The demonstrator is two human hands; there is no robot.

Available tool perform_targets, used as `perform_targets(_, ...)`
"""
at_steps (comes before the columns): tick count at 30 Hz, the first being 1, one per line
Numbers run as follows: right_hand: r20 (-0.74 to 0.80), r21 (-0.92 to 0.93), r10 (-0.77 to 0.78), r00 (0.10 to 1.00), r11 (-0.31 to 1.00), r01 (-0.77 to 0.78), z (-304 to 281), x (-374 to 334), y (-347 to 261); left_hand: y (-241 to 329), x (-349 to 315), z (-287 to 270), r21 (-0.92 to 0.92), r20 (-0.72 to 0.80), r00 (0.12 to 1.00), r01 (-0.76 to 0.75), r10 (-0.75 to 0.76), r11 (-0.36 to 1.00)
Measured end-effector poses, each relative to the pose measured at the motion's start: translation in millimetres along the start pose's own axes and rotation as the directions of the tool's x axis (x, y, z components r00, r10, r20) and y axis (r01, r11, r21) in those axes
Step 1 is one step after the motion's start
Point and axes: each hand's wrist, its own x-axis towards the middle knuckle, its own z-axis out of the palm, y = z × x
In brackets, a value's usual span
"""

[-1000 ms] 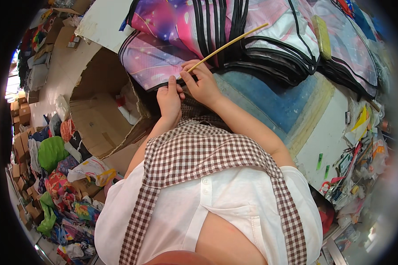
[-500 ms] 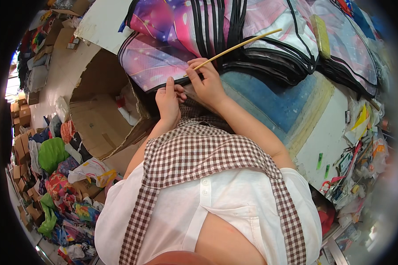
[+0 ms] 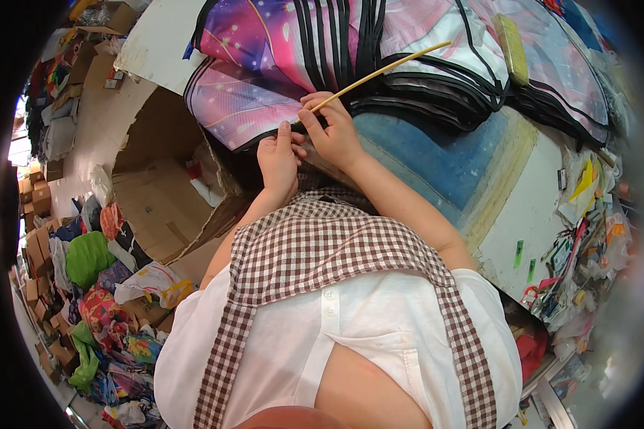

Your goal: The person inserts a thin stick into the edge channel of fabric items stacked on a table by hand, repeating the action on successive items.

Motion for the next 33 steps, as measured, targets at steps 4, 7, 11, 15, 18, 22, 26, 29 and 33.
perform_targets(4, 0.027, -0.080, -0.035, 0.999, 0.996, 0.037, -1, 1, -6, 2, 0, 1, 0.009, -0.009, 1.000, -0.014, 0.015, 1.000)
perform_targets(7, 0.046, -0.128, -0.048, 0.998, 0.990, 0.053, -1, 2, -10, 4, 1, 1, -0.019, 0.009, 1.000, -0.019, 0.019, 1.000)
perform_targets(11, 0.087, -0.197, -0.095, 0.992, 0.974, 0.110, -1, 3, -12, 5, 0, -3, -0.026, 0.027, 1.000, 0.000, 0.001, 1.000)
perform_targets(15, -0.041, 0.085, 0.064, 0.997, 0.995, -0.060, -7, -2, -7, 11, 7, -29, -0.154, -0.166, 0.982, -0.113, 0.087, 0.982)
perform_targets(18, -0.008, 0.355, 0.169, 0.986, 0.922, -0.155, -14, -5, -35, 57, 31, -43, 0.060, -0.233, 0.891, -0.388, 0.391, 0.920)
perform_targets(22, 0.204, 0.179, 0.076, 0.976, 0.977, -0.113, -10, -1, -36, 130, 68, 5, 0.320, 0.237, 0.815, -0.580, 0.530, 0.749)
perform_targets(26, 0.158, 0.338, 0.106, 0.982, 0.928, -0.155, -3, 24, -28, 121, 103, 8, 0.111, 0.433, 0.836, -0.419, 0.336, 0.901)
perform_targets(29, 0.166, 0.466, 0.176, 0.970, 0.853, -0.235, -11, 24, -30, 85, 78, -15, 0.287, 0.254, 0.825, -0.563, 0.505, 0.775)
perform_targets(33, 0.181, 0.459, 0.162, 0.970, 0.859, -0.229, -9, 13, -31, 29, 18, -59, -0.313, -0.115, 0.986, 0.083, -0.125, 0.946)
